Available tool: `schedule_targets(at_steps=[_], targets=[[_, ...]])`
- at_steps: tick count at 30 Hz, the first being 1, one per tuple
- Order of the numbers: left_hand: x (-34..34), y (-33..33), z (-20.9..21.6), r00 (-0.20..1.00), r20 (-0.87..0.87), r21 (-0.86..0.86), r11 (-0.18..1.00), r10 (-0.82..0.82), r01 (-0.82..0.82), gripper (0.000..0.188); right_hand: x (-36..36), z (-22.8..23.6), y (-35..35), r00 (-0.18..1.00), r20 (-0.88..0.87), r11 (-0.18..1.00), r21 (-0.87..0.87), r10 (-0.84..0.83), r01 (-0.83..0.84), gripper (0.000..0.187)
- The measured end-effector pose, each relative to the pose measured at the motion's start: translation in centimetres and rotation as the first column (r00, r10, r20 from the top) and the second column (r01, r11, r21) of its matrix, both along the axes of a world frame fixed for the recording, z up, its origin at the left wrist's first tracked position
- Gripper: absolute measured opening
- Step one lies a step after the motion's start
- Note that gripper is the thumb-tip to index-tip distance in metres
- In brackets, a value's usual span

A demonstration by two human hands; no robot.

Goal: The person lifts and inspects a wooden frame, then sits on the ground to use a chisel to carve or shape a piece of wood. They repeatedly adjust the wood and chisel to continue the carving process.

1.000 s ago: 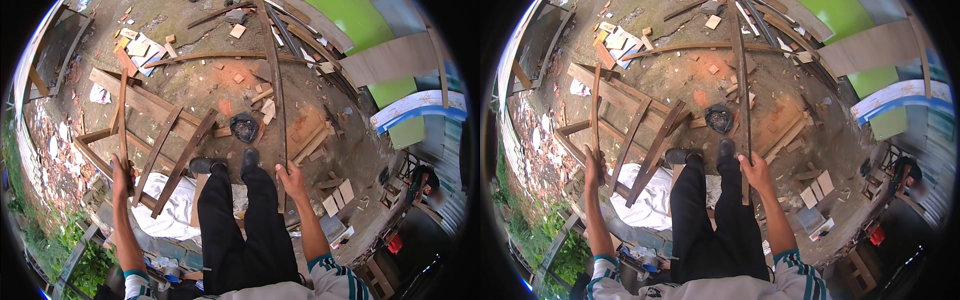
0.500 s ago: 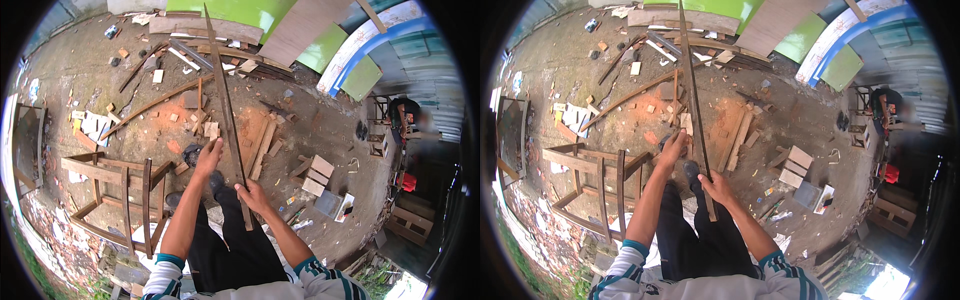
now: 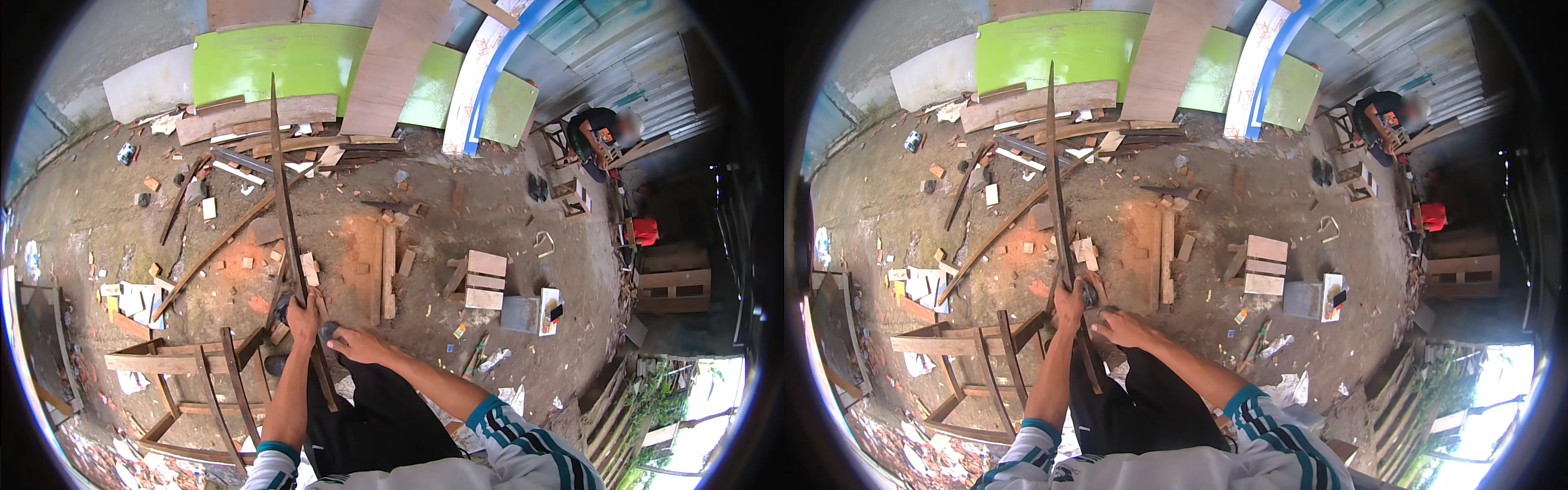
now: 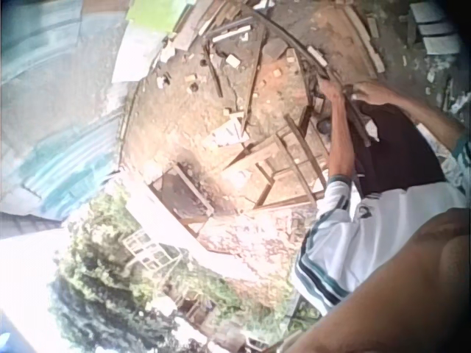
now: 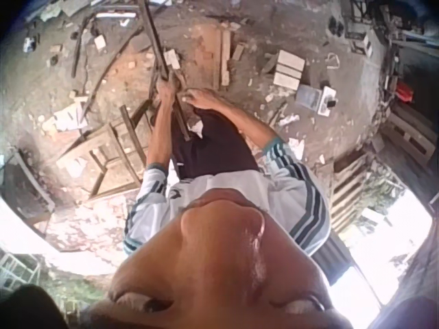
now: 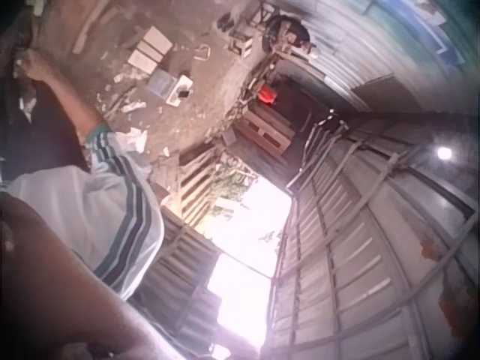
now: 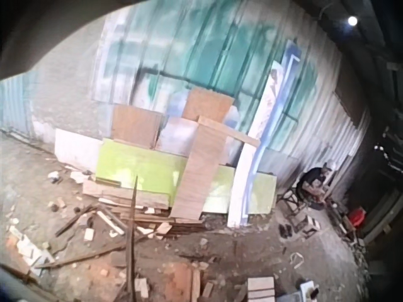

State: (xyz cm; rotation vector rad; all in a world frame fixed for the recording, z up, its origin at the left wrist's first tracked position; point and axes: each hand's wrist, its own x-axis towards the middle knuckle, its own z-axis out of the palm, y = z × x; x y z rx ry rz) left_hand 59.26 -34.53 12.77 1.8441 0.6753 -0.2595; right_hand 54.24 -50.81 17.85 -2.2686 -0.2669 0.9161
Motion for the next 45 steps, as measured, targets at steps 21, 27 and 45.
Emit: schedule_targets(at_steps=[21,27,45], targets=[[-24.8,27.6,4.0,0.983,-0.163,0.393,0.907,-0.089,0.148,0.051,12.2,-1.3,28.1,0.284,0.645,0.668,-0.488,0.709,-0.562,0.068],[-28.8,30.2,2.8,0.981,-0.194,0.442,0.893,0.003,0.084,0.048,12.3,-5.9,34.0,0.049,0.538,0.384,-0.532,0.842,-0.754,0.035],[-28.2,25.3,-4.0,0.569,0.577,0.27,0.52,0.586,-0.81,0.018,10.3,-14.9,40.1,-0.01,0.46,0.226,-0.455,0.888,-0.861,0.034]])
